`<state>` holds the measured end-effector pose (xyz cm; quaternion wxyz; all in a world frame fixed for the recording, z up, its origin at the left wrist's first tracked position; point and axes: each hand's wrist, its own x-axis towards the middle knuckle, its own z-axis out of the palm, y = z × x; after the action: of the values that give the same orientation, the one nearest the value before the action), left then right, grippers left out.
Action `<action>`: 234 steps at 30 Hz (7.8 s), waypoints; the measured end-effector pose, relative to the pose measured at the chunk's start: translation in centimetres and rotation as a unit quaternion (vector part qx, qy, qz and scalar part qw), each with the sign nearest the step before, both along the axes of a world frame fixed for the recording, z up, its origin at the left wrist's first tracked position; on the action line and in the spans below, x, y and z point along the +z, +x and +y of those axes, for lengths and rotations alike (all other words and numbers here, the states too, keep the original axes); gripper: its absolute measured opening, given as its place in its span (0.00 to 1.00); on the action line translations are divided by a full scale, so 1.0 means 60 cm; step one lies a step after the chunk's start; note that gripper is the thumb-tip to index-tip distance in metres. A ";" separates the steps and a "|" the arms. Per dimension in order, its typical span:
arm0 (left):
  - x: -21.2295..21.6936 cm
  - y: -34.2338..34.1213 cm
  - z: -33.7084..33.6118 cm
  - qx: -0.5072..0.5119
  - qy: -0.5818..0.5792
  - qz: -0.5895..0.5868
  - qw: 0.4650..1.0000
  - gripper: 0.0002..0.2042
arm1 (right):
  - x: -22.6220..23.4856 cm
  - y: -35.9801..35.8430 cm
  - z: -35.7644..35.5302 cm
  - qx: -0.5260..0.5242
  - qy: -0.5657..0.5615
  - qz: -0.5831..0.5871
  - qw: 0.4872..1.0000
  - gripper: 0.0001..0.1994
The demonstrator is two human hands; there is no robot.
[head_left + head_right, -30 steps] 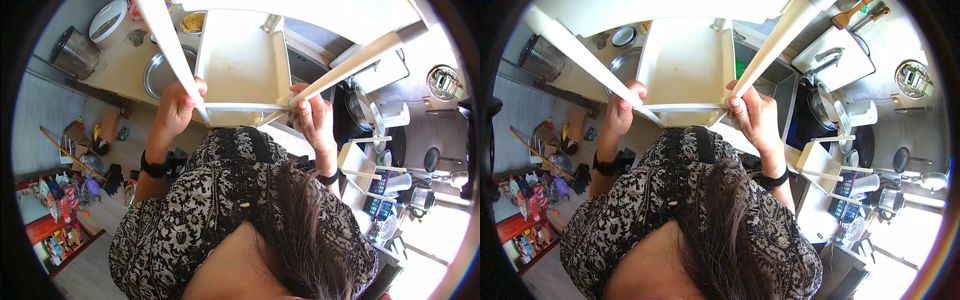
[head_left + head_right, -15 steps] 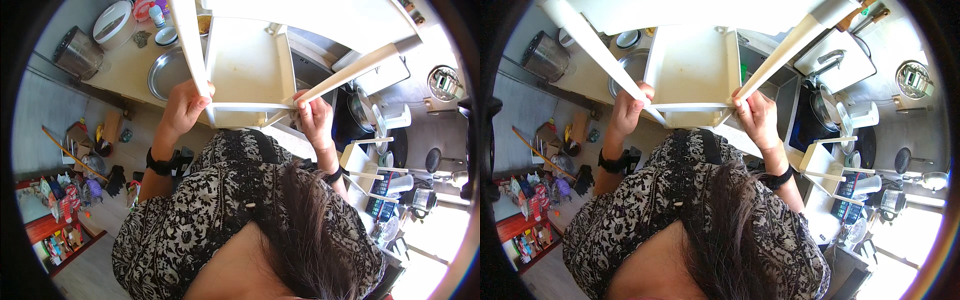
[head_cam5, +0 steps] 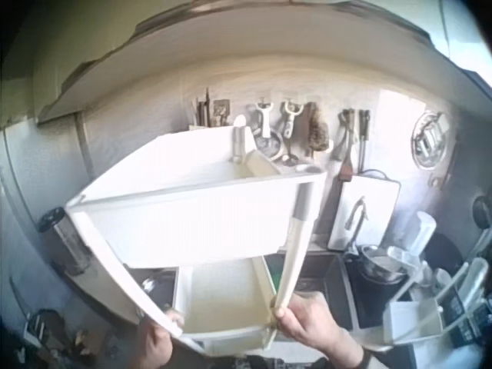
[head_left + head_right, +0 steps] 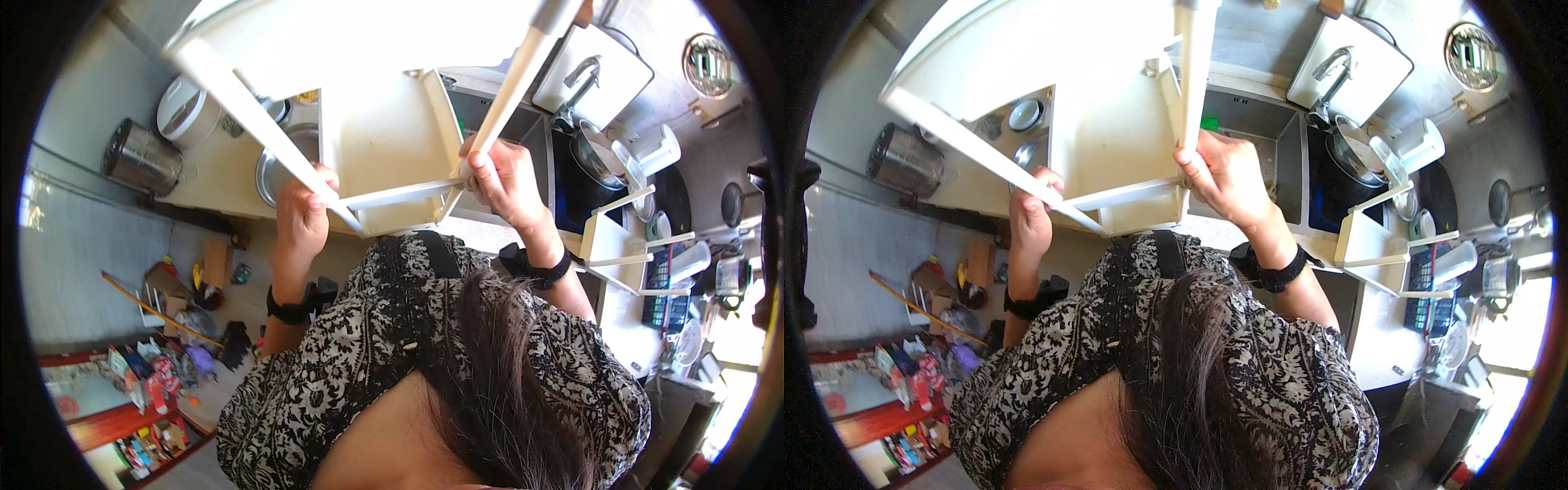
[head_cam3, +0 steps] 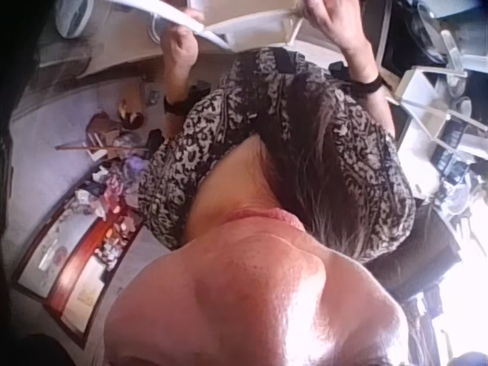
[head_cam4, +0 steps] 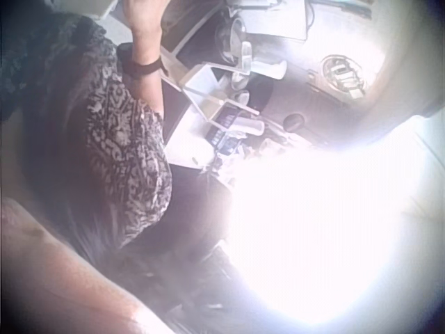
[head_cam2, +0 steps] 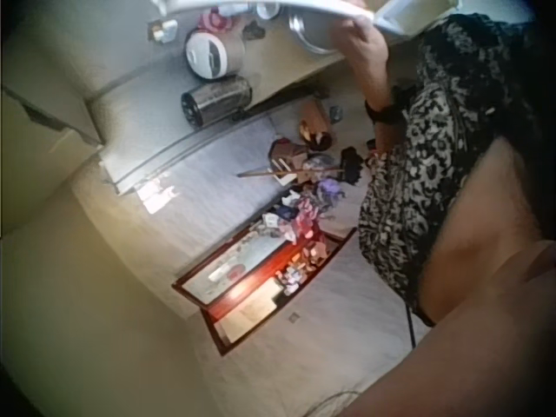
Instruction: The person assembles a white plastic shelving unit by inserting legs into trays and connecting multiple trays together. They wipe the trays with a cloth during assembly and place the finished unit on the floor.
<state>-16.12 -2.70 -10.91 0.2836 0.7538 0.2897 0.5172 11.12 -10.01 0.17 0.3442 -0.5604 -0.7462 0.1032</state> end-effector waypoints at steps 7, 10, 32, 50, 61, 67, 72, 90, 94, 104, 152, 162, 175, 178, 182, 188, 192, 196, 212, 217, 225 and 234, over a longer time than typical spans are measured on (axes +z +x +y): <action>0.011 0.091 -0.010 0.007 -0.059 -0.110 0.992 0.38 | 0.024 0.071 -0.005 0.008 0.055 -0.051 0.997 0.20; 0.009 0.113 -0.011 0.041 -0.041 -0.129 0.990 0.37 | 0.032 0.084 -0.006 -0.001 0.060 -0.062 0.996 0.21; 0.370 -0.116 0.035 0.098 0.206 -0.181 0.957 0.54 | 0.139 -0.066 -0.049 -0.028 -0.003 -0.190 0.981 0.24; 0.366 -0.134 -0.034 0.017 0.140 -0.233 0.962 0.46 | 0.201 -0.046 -0.049 0.115 -0.221 -0.005 0.969 0.28; 0.269 -0.117 -0.069 0.059 -0.038 -0.314 0.947 0.33 | 0.469 -0.152 0.228 0.300 0.052 -0.170 0.937 0.10; 0.237 -0.107 -0.055 0.108 0.025 -0.343 0.933 0.30 | 0.429 -0.206 0.299 0.173 0.030 -0.467 0.867 0.11; 0.230 -0.110 -0.056 0.127 0.082 -0.349 0.925 0.23 | 0.461 -0.245 0.178 0.180 -0.137 -0.503 0.834 0.12; 0.221 -0.145 -0.073 0.022 0.035 -0.395 0.918 0.21 | 0.394 -0.275 0.329 0.263 -0.028 -0.465 0.845 0.13; 0.222 -0.156 -0.093 0.007 0.030 -0.408 0.913 0.21 | 0.378 -0.325 0.308 0.308 -0.140 -0.445 0.829 0.21; 0.227 -0.164 -0.100 -0.008 0.029 -0.401 0.916 0.19 | 0.393 -0.336 0.284 0.388 -0.170 -0.394 0.816 0.22; 0.263 -0.186 -0.110 0.055 0.054 -0.301 0.950 0.18 | 0.476 -0.356 0.420 0.135 -0.167 -0.431 0.876 0.19; 0.243 -0.161 -0.105 0.034 0.031 -0.390 0.920 0.17 | 0.560 -0.281 0.327 0.118 0.090 -0.549 0.822 0.12; 0.239 -0.141 -0.106 0.039 -0.003 -0.401 0.915 0.19 | 0.403 -0.246 0.288 0.155 0.051 -0.623 0.765 0.08; 0.229 -0.150 -0.103 0.029 0.018 -0.382 0.924 0.19 | 0.407 -0.247 0.253 0.177 0.029 -0.604 0.777 0.09; 0.220 -0.161 -0.098 0.036 0.018 -0.385 0.922 0.18 | 0.415 -0.284 0.188 0.276 -0.030 -0.498 0.822 0.13; 0.219 -0.165 -0.100 0.035 0.035 -0.385 0.922 0.18 | 0.442 -0.313 0.144 0.401 -0.427 -0.235 0.776 0.15; 0.219 -0.163 -0.092 0.005 0.016 -0.390 0.921 0.18 | 0.438 -0.292 0.180 0.362 -0.288 -0.302 0.833 0.12; 0.221 -0.159 -0.080 -0.002 0.030 -0.395 0.918 0.17 | 0.409 -0.285 0.277 0.254 0.003 -0.479 0.841 0.12; 0.202 -0.169 -0.093 0.100 0.059 -0.339 0.934 0.17 | 0.359 -0.379 0.130 0.515 -0.284 -0.174 0.790 0.26; 0.209 -0.168 -0.108 0.067 0.040 -0.363 0.929 0.16 | 0.389 -0.340 0.104 0.526 -0.316 -0.219 0.759 0.19; 0.219 -0.164 -0.102 0.092 0.091 -0.335 0.933 0.16 | 0.461 -0.280 0.084 0.367 -0.419 -0.289 0.779 0.08; 0.220 -0.158 -0.091 0.048 0.045 -0.354 0.933 0.16 | 0.511 -0.405 0.057 0.439 -0.189 -0.175 0.861 0.06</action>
<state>-25.63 -8.14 2.31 0.3087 0.5193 0.1830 0.7756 -13.19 -6.57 30.83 0.0141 -0.2378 -0.9290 0.2831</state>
